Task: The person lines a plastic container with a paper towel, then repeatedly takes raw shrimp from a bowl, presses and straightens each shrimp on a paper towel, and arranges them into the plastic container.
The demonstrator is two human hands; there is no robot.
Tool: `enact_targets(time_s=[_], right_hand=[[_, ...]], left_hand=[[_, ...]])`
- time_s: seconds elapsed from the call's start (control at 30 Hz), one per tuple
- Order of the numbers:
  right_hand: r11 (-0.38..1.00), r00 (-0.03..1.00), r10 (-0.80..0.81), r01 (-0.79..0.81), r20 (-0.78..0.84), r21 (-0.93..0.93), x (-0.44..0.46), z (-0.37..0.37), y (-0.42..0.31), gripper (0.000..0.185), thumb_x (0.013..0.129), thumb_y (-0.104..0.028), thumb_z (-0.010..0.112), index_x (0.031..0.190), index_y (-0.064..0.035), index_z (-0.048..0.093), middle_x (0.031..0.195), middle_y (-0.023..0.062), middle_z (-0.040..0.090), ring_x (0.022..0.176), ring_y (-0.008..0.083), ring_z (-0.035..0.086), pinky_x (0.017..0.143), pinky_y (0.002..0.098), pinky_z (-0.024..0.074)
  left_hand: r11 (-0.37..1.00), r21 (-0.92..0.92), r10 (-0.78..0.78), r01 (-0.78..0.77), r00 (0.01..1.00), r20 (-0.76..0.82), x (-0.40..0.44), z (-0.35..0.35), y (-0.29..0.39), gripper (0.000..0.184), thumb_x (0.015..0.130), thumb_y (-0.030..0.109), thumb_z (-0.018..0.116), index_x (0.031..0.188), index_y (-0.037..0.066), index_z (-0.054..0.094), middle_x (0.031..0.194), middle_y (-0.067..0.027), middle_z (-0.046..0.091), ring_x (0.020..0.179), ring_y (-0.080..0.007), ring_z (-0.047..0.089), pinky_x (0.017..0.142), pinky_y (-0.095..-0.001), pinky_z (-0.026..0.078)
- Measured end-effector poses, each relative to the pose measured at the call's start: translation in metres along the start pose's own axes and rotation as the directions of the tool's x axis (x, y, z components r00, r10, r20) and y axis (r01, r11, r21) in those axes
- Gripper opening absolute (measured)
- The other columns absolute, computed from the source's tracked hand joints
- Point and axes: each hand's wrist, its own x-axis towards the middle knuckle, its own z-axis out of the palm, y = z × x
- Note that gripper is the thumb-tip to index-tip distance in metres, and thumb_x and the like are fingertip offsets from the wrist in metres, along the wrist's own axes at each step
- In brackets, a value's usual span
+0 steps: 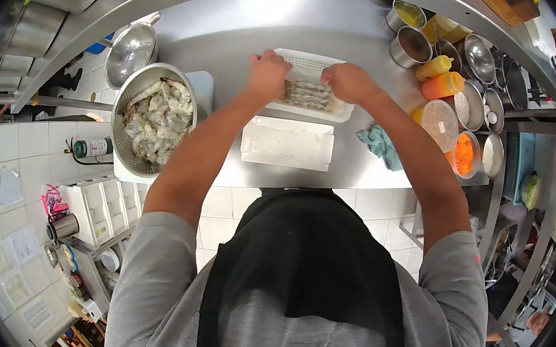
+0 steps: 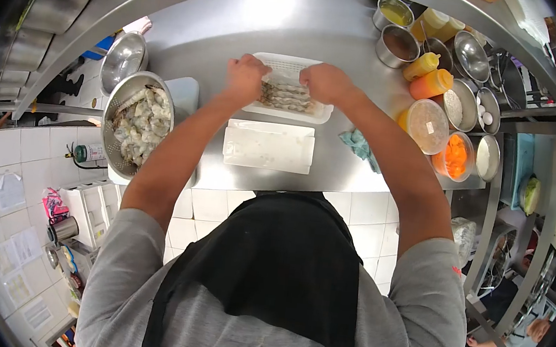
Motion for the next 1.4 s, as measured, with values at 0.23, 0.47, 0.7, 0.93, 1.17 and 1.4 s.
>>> enact_targets(time_s=[0.23, 0.47, 0.7, 0.93, 1.17, 1.4], right_hand=[[0.977, 0.991, 0.078, -0.055, -0.104, 0.207, -0.007, -0.014, -0.026, 0.024, 0.1, -0.023, 0.064, 0.111, -0.0113, 0.082, 0.106, 0.0171, 0.08, 0.102, 0.0418, 0.073, 0.092, 0.0511, 0.0577], [0.993, 0.99, 0.113, -0.109, 0.081, -0.051, 0.0, 0.037, -0.06, 0.115, 0.083, -0.09, 0.067, 0.158, -0.0029, 0.057, 0.149, 0.0285, 0.059, 0.139, 0.0481, 0.054, 0.12, 0.0545, 0.0451], [0.994, 0.993, 0.071, -0.063, 0.089, -0.089, -0.009, 0.039, -0.08, 0.105, 0.092, -0.085, 0.063, 0.157, -0.0027, 0.057, 0.146, 0.0276, 0.06, 0.14, 0.0471, 0.052, 0.118, 0.0558, 0.0461], [0.998, 0.995, 0.033, -0.037, -0.094, -0.04, -0.014, 0.028, -0.097, 0.091, 0.1, -0.072, 0.063, 0.156, -0.0012, 0.058, 0.151, 0.0296, 0.058, 0.144, 0.0484, 0.051, 0.121, 0.055, 0.0439], [0.976, 0.987, -0.033, 0.066, -0.16, 0.206, -0.045, 0.016, -0.141, 0.067, 0.105, -0.053, 0.068, 0.146, -0.0009, 0.067, 0.153, 0.0282, 0.059, 0.145, 0.0454, 0.053, 0.122, 0.0498, 0.0435], [0.975, 0.996, 0.068, -0.052, -0.065, 0.214, -0.098, 0.03, -0.143, 0.06, 0.1, -0.046, 0.076, 0.141, -0.0023, 0.071, 0.152, 0.0268, 0.061, 0.144, 0.0434, 0.055, 0.121, 0.0479, 0.046]], left_hand=[[0.924, -0.38, -0.146, 0.035, 0.953, -0.266, -0.072, -0.095, 0.031, 0.033, 0.088, -0.004, 0.063, 0.115, 0.005, 0.08, 0.108, -0.0186, 0.078, 0.103, -0.0421, 0.07, 0.098, -0.0503, 0.054], [0.812, -0.578, -0.185, 0.074, 0.974, -0.134, -0.162, -0.137, 0.066, 0.029, 0.091, -0.002, 0.069, 0.116, 0.006, 0.081, 0.104, -0.0161, 0.078, 0.102, -0.0378, 0.071, 0.094, -0.0476, 0.057], [0.759, -0.608, -0.407, 0.233, 0.898, -0.164, -0.215, -0.202, 0.05, 0.025, 0.095, 0.001, 0.073, 0.118, 0.006, 0.082, 0.11, -0.0135, 0.081, 0.101, -0.0294, 0.075, 0.085, -0.0396, 0.06], [0.778, -0.379, -0.624, 0.502, 0.689, -0.369, -0.216, -0.242, -0.082, 0.028, 0.092, 0.009, 0.072, 0.118, 0.005, 0.082, 0.109, -0.0195, 0.08, 0.1, -0.036, 0.076, 0.092, -0.0454, 0.06], [0.861, 0.107, -0.468, 0.497, 0.857, -0.216, -0.182, -0.196, -0.149, 0.032, 0.085, 0.009, 0.074, 0.116, 0.009, 0.083, 0.117, -0.0208, 0.078, 0.113, -0.0387, 0.071, 0.103, -0.0497, 0.057], [0.821, 0.346, -0.496, 0.454, 0.868, 0.038, -0.164, -0.184, -0.162, 0.028, 0.087, 0.017, 0.073, 0.113, 0.012, 0.081, 0.12, -0.0156, 0.077, 0.124, -0.0379, 0.068, 0.104, -0.0511, 0.057]])
